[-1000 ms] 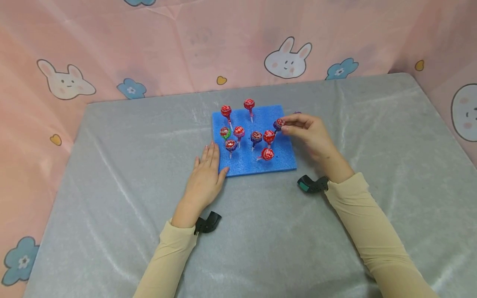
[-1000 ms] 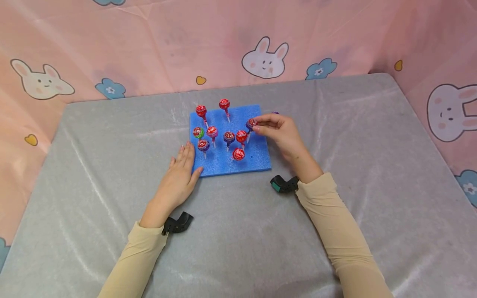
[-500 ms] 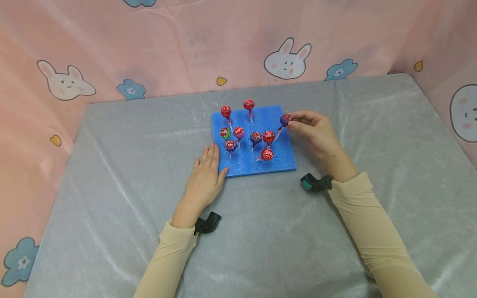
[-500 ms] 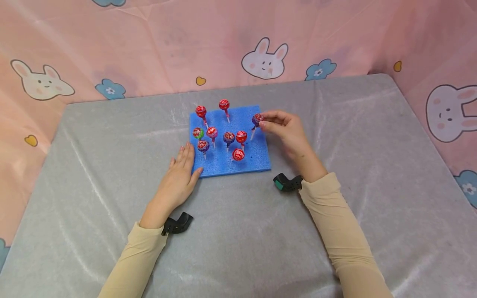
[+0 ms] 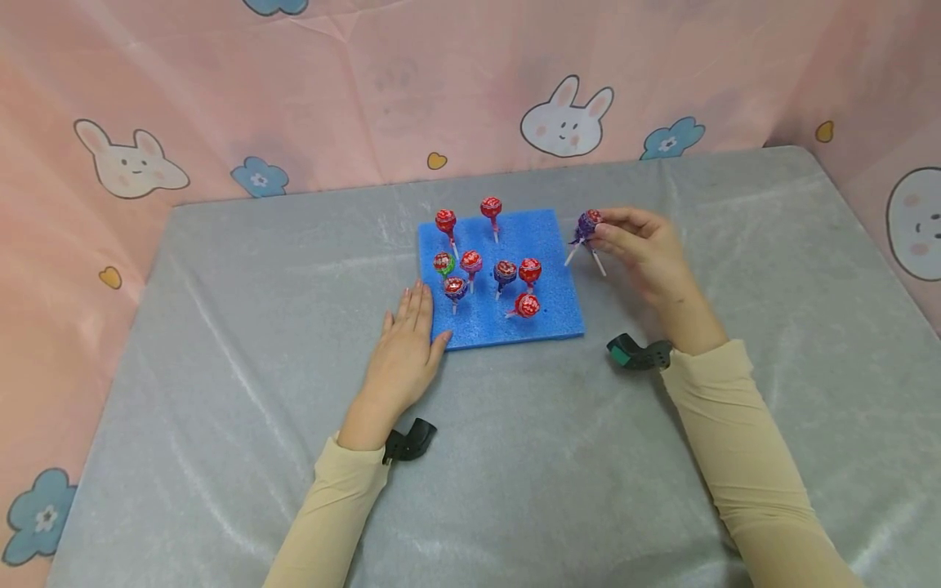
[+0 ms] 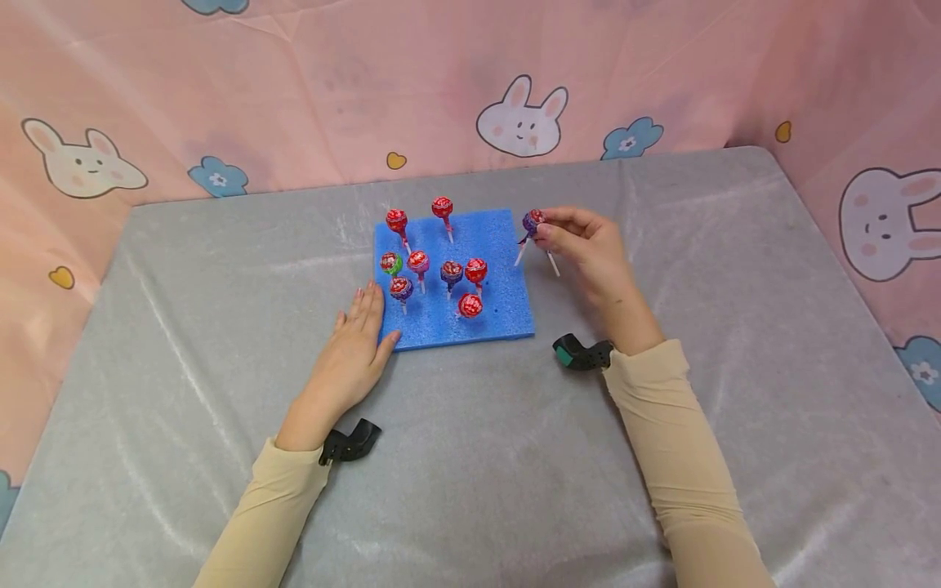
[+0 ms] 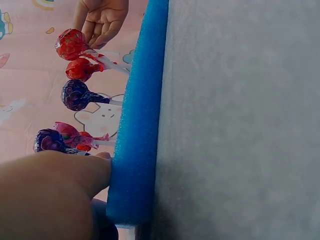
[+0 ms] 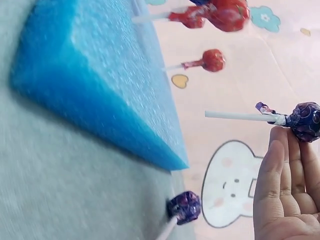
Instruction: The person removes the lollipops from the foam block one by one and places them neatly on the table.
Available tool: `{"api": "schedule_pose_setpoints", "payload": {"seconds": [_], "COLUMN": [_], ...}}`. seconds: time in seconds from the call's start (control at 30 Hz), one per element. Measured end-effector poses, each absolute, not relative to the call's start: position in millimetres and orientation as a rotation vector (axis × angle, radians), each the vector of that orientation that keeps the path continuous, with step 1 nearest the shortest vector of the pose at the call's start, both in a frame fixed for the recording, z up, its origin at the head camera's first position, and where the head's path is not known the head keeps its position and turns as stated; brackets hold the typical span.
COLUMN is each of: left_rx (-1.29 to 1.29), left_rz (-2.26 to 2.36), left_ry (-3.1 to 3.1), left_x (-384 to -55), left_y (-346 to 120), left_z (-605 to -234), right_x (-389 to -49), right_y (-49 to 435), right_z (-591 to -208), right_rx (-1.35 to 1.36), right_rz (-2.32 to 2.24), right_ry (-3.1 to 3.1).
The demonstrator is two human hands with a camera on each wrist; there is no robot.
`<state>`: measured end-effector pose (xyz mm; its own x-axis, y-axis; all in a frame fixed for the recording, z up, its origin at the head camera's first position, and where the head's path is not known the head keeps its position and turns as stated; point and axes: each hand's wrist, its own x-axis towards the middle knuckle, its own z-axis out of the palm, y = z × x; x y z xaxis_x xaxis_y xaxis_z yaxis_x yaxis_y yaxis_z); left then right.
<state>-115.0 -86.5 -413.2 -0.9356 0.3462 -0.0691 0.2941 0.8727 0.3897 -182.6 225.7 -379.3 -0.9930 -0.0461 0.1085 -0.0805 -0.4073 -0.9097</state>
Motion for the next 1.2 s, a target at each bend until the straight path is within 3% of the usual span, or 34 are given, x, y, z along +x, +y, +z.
{"api": "schedule_pose_setpoints", "payload": {"seconds": [1.2], "left_rx": [0.489], "left_rz": [0.584], "left_ry": [2.906], "left_x": [-114.9], "left_y": [-85.3], "left_z": [-411.8], "right_x": [-187.6], "right_y": [274.8], "right_z": [-387.7], "right_rx": [-0.099], "right_rz": [2.73], "right_ry": [-1.408]}}
